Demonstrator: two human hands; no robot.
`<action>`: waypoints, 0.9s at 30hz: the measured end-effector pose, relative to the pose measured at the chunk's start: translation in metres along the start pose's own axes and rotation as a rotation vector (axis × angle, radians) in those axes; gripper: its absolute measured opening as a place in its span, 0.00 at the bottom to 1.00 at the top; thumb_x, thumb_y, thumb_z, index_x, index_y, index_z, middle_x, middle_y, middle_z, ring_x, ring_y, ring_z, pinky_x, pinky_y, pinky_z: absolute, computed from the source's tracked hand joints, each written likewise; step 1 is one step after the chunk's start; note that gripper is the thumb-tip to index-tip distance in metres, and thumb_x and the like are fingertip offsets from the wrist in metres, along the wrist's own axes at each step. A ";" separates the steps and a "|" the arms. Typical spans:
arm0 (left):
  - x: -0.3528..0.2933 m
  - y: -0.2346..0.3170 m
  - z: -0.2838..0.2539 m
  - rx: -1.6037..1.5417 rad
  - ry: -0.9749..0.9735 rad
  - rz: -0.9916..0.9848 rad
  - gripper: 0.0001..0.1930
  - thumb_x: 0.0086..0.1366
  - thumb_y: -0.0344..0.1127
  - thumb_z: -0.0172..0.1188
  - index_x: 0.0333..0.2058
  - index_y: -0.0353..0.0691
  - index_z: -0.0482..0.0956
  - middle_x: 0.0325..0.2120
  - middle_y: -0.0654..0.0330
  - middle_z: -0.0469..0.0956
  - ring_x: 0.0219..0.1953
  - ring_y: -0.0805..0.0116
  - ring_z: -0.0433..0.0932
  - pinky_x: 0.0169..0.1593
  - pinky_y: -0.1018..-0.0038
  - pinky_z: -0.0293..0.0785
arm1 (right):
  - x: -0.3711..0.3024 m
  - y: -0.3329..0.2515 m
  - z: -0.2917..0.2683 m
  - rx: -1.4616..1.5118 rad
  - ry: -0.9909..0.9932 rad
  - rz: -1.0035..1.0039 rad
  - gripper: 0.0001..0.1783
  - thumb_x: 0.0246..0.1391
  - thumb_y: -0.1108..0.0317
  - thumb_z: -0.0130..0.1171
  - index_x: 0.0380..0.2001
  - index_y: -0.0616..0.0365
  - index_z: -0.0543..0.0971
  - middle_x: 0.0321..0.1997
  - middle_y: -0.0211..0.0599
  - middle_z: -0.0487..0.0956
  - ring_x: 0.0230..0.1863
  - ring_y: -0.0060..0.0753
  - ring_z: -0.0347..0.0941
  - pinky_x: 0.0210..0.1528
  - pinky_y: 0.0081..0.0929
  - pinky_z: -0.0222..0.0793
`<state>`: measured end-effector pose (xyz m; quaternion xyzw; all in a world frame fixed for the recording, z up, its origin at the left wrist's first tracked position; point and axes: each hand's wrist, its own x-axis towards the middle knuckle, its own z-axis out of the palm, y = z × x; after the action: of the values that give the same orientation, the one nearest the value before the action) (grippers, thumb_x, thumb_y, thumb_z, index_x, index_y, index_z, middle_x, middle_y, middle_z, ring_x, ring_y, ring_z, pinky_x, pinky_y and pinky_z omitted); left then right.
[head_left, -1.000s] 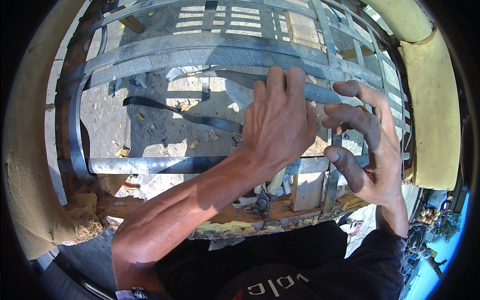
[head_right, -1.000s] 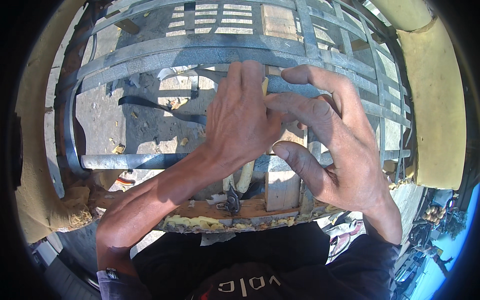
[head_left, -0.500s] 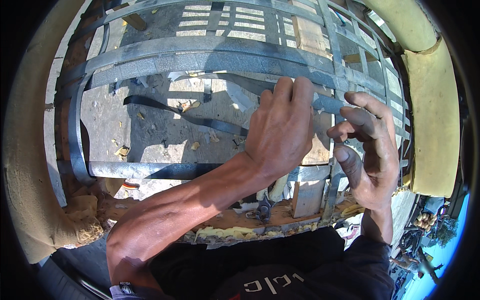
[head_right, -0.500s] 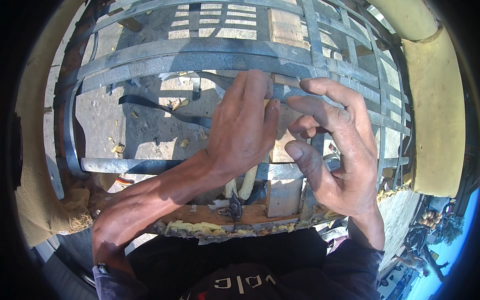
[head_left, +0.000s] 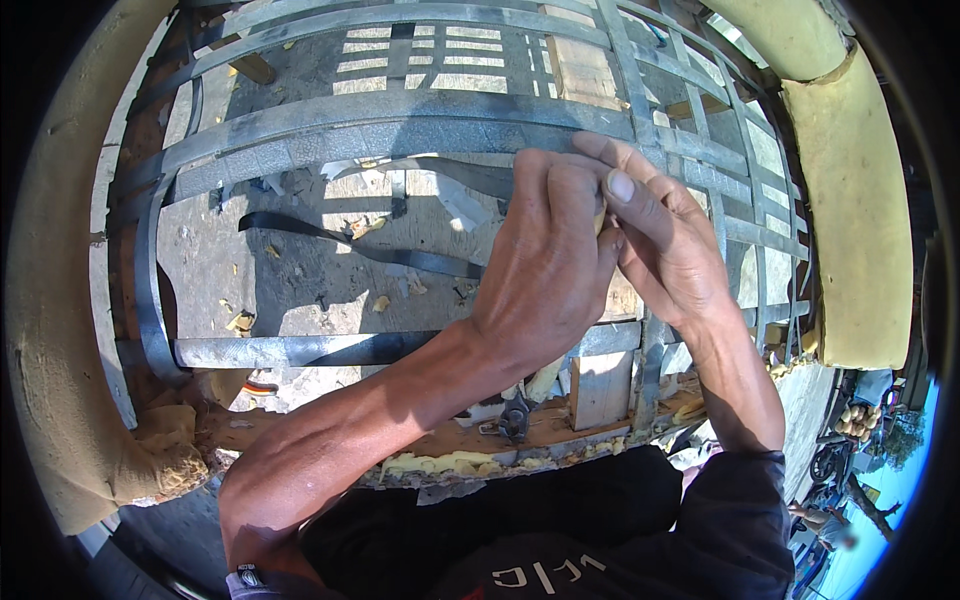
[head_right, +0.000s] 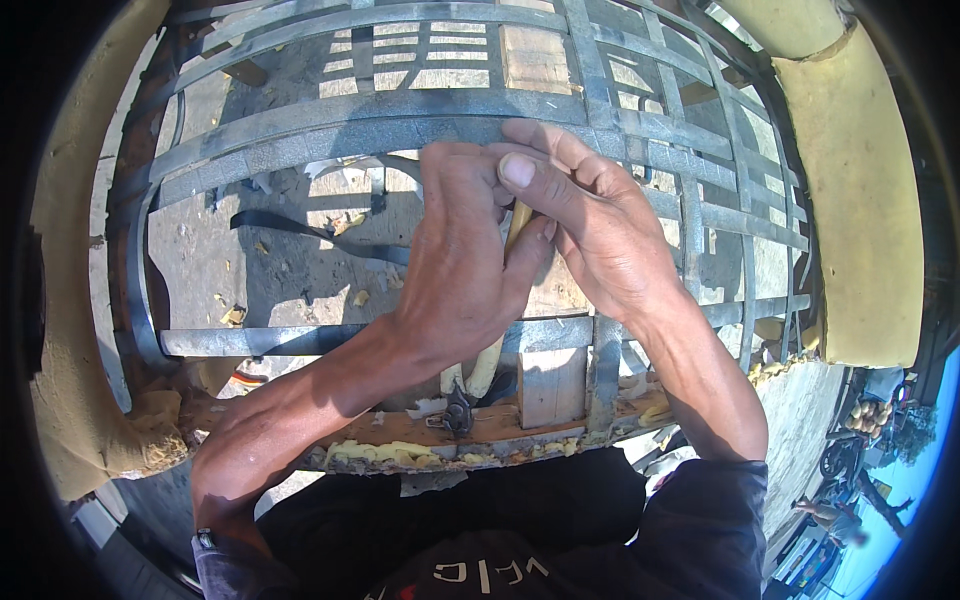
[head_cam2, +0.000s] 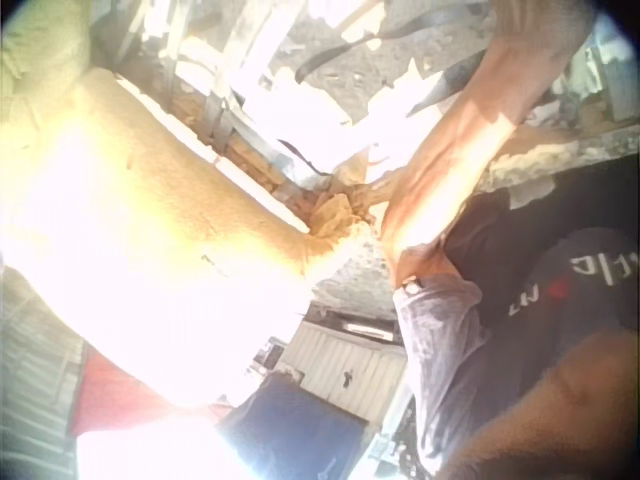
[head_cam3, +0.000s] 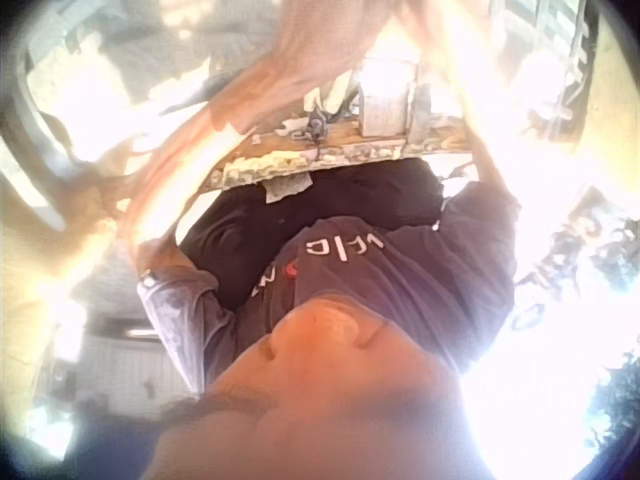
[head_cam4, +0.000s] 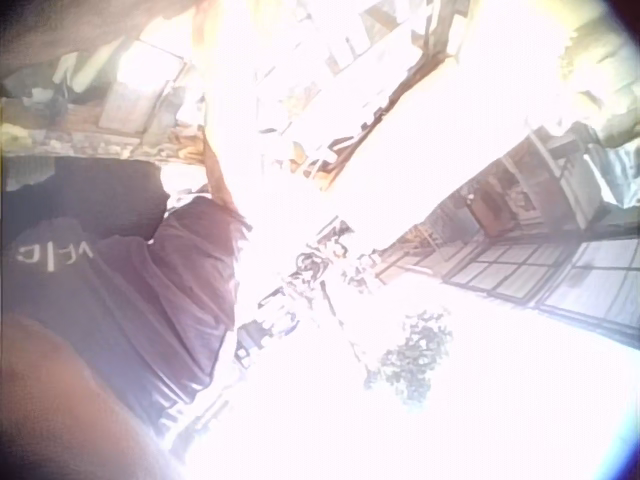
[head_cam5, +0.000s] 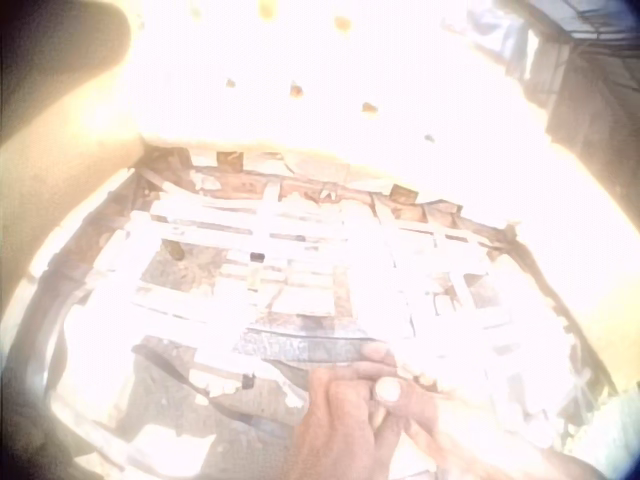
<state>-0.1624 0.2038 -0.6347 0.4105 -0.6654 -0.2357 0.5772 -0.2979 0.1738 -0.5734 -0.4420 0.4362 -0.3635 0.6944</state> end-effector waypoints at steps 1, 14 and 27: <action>-0.003 0.002 -0.002 -0.023 -0.016 -0.055 0.22 0.61 0.23 0.64 0.49 0.30 0.61 0.42 0.43 0.63 0.40 0.43 0.74 0.38 0.55 0.75 | 0.006 0.004 0.004 -0.022 0.040 -0.008 0.33 0.65 0.58 0.66 0.64 0.70 0.71 0.49 0.43 0.83 0.50 0.28 0.79 0.53 0.26 0.75; -0.008 0.026 -0.056 -0.048 -0.695 -0.652 0.34 0.68 0.48 0.68 0.49 0.22 0.59 0.33 0.36 0.80 0.33 0.45 0.86 0.37 0.58 0.82 | 0.025 0.020 0.013 0.058 -0.020 0.004 0.05 0.64 0.74 0.55 0.42 0.59 0.76 0.39 0.38 0.80 0.38 0.29 0.79 0.50 0.37 0.82; 0.005 0.007 -0.077 -0.104 -0.940 -0.718 0.30 0.74 0.58 0.56 0.59 0.37 0.75 0.44 0.40 0.84 0.49 0.46 0.84 0.52 0.53 0.77 | 0.022 0.036 0.005 0.308 -0.056 -0.037 0.06 0.69 0.70 0.58 0.46 0.58 0.74 0.46 0.49 0.82 0.48 0.46 0.84 0.49 0.41 0.87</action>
<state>-0.0902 0.2156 -0.6092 0.4327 -0.6569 -0.6049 0.1239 -0.2811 0.1686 -0.6121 -0.3480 0.3476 -0.4263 0.7592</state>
